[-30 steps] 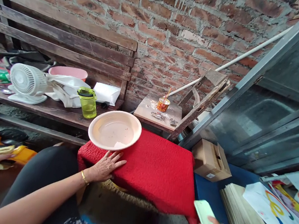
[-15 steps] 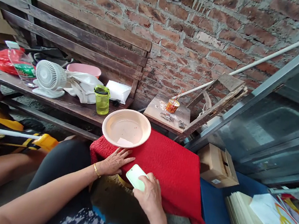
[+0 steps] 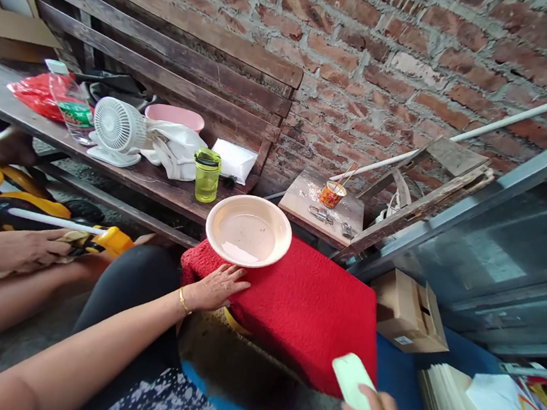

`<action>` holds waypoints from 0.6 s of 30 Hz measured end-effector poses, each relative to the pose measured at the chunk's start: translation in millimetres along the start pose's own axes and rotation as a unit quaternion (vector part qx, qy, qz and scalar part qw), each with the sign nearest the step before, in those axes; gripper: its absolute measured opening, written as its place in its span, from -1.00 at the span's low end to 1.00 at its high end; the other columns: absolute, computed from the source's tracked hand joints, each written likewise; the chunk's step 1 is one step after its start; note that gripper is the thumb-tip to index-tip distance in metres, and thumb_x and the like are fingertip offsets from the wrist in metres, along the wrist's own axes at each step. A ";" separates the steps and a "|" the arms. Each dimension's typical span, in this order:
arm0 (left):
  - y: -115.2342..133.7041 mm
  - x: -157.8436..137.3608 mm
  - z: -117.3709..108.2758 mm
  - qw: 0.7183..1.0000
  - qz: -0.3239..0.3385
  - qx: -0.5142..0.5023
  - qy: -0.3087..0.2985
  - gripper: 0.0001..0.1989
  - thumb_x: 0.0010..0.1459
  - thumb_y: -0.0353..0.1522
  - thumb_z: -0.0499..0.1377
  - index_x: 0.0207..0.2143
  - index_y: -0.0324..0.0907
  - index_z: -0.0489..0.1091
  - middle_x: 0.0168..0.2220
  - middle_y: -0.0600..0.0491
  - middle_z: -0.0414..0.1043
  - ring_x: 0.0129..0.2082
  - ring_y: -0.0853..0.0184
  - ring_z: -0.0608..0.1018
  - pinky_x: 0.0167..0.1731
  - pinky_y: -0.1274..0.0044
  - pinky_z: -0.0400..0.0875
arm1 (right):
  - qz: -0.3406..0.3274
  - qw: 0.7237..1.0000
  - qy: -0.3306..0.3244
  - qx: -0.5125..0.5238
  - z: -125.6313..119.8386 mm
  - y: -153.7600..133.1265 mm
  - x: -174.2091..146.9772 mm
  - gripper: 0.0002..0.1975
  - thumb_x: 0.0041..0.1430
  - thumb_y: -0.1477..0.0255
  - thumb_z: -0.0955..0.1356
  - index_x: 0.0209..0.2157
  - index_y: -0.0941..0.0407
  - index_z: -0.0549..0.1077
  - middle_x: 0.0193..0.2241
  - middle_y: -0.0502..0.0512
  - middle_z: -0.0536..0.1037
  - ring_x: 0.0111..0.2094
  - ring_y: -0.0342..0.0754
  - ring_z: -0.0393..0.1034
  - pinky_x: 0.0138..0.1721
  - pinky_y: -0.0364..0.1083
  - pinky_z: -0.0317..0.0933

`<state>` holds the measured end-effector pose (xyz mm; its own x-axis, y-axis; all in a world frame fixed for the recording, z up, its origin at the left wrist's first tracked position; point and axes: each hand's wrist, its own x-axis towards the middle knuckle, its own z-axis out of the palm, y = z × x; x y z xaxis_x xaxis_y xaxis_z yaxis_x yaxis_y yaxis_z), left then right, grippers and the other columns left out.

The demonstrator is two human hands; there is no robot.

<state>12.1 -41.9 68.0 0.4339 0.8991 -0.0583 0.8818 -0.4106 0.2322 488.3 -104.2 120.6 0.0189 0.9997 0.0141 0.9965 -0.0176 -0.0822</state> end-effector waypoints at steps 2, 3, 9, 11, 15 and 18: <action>-3.1 -3.4 -5.0 1.000 -0.016 0.000 -0.003 -0.32 0.13 -0.38 0.38 0.29 -0.07 0.32 0.31 -0.24 0.26 0.36 -0.11 0.27 0.29 0.05 0.21 | -0.100 0.994 0.033 0.020 9.2 -80.5 8.0 -0.69 0.10 0.19 0.35 -0.13 -0.11 0.60 -0.11 0.15 0.60 -0.26 0.11 0.53 -0.18 0.05 0.33; -5.1 -4.8 -7.1 1.000 -0.024 -0.001 -0.005 -0.34 0.13 -0.39 0.37 0.28 -0.07 0.32 0.31 -0.24 0.26 0.35 -0.10 0.29 0.28 0.05 0.22 | -0.149 0.988 0.039 0.030 14.6 -121.0 10.9 -0.71 0.09 0.26 0.38 -0.12 -0.09 0.59 -0.12 0.12 0.59 -0.25 0.09 0.51 -0.15 0.03 0.33; -15.0 -7.8 -17.7 0.998 -0.055 -0.011 -0.004 -0.49 0.21 -0.48 0.23 0.22 -0.09 0.37 0.26 -0.19 0.33 0.27 -0.03 0.40 0.19 0.11 0.35 | -0.316 0.947 0.050 0.040 39.8 -252.6 15.6 -0.74 0.07 0.53 0.42 -0.20 -0.05 0.57 -0.21 0.04 0.56 -0.17 0.03 0.45 -0.05 -0.03 0.24; -15.6 -7.4 -20.3 0.998 -0.056 -0.014 -0.002 -0.50 0.20 -0.48 0.23 0.20 -0.08 0.39 0.25 -0.18 0.34 0.26 -0.03 0.41 0.17 0.12 0.36 | -0.302 0.952 0.041 0.023 42.4 -234.0 16.0 -0.74 0.07 0.55 0.40 -0.22 -0.06 0.57 -0.21 0.03 0.57 -0.17 0.02 0.46 -0.06 -0.03 0.24; -14.2 -8.6 -26.2 0.999 -0.049 -0.005 -0.006 -0.54 0.19 -0.47 0.26 0.14 -0.09 0.42 0.20 -0.19 0.38 0.23 -0.03 0.43 0.15 0.13 0.36 | -0.215 0.976 0.034 -0.011 39.0 -113.4 6.9 -0.71 0.02 0.45 0.38 -0.19 -0.09 0.59 -0.11 0.05 0.61 -0.16 0.06 0.53 -0.11 0.00 0.30; -13.8 -11.7 -32.2 0.999 -0.049 0.000 -0.002 -0.63 0.21 -0.46 0.25 0.08 -0.12 0.45 0.12 -0.20 0.43 0.17 -0.02 0.47 0.12 0.15 0.38 | -0.122 0.991 0.030 -0.035 29.3 4.3 -10.7 -0.77 0.00 0.31 0.35 -0.27 -0.11 0.60 -0.25 0.05 0.64 -0.32 0.06 0.56 -0.30 0.00 0.32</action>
<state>-11.1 -41.9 96.7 0.3472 0.9340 -0.0845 0.9195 -0.3214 0.2262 490.0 -114.5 90.9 -0.2205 0.9718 0.0837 0.9752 0.2213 -0.0001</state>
